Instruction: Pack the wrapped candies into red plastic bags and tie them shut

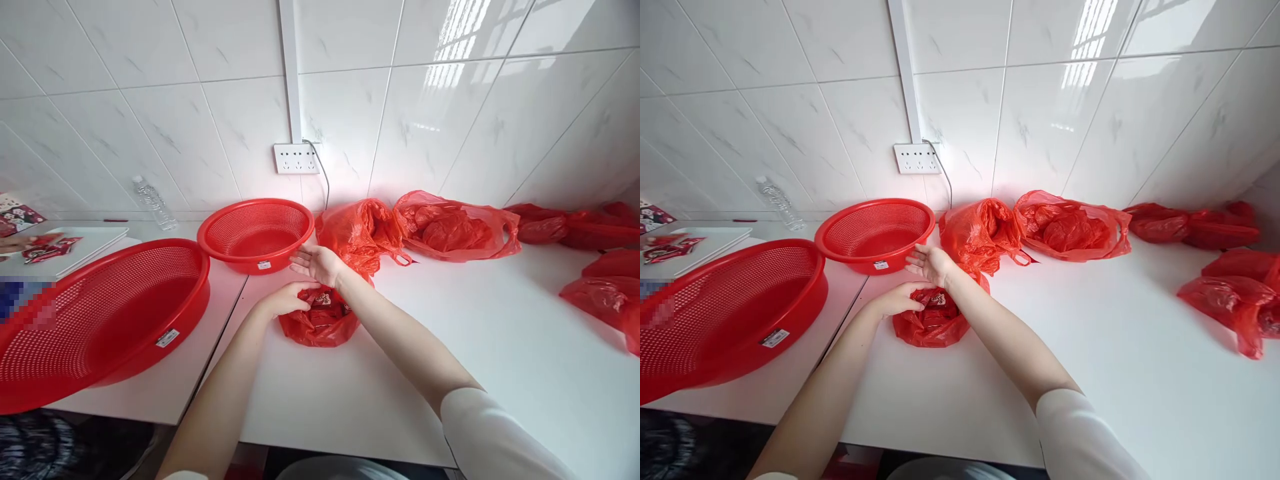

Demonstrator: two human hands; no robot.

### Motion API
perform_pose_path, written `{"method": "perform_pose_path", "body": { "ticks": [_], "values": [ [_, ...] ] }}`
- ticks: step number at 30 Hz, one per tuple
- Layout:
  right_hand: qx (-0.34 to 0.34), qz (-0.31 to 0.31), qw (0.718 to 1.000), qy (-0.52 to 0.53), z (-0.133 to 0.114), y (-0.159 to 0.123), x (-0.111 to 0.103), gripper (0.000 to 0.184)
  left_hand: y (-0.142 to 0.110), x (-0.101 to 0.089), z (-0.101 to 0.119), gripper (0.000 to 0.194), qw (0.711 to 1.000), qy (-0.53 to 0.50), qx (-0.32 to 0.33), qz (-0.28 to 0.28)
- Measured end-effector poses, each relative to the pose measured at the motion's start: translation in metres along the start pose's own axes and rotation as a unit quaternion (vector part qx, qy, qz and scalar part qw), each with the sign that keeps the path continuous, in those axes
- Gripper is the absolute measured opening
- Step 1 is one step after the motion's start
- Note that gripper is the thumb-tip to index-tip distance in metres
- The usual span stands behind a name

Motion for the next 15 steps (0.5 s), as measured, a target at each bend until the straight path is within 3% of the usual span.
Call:
{"method": "perform_pose_path", "body": {
  "ticks": [3,5,8,10,11,12,15],
  "values": [
    [-0.028,-0.03,0.994,-0.099,-0.023,-0.027,-0.017,0.021,0.001,-0.005,-0.001,0.071,1.0,-0.016,0.009,0.024],
    [-0.116,-0.026,0.962,-0.247,-0.05,-0.055,-0.03,0.021,-0.001,-0.012,0.001,0.067,0.997,-0.015,0.025,0.071],
    [-0.242,0.049,0.832,-0.497,-0.086,-0.1,-0.046,0.021,-0.008,-0.023,0.011,0.06,0.987,-0.007,0.053,0.149],
    [-0.241,0.06,0.757,-0.605,-0.092,-0.117,-0.053,0.024,-0.013,-0.029,0.021,0.055,0.981,0.011,0.065,0.183],
    [-0.217,0.056,0.745,-0.629,-0.089,-0.119,-0.058,0.024,-0.015,-0.032,0.027,0.053,0.977,0.026,0.072,0.198],
    [-0.189,0.055,0.751,-0.63,-0.084,-0.116,-0.065,0.024,-0.017,-0.035,0.034,0.05,0.972,0.046,0.085,0.216],
    [-0.132,0.094,0.812,-0.56,-0.06,-0.093,-0.087,0.037,-0.023,-0.048,0.06,0.046,0.941,0.133,0.117,0.288]
  ]
}}
Point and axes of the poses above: each hand's wrist, its own y-axis towards the middle knuckle, its own x-axis out of the palm, z = x × y, the point moved 5 cm from there along y, towards the middle knuckle, and after that the axes turned 2 degrees about y, right-handed, at the moved point
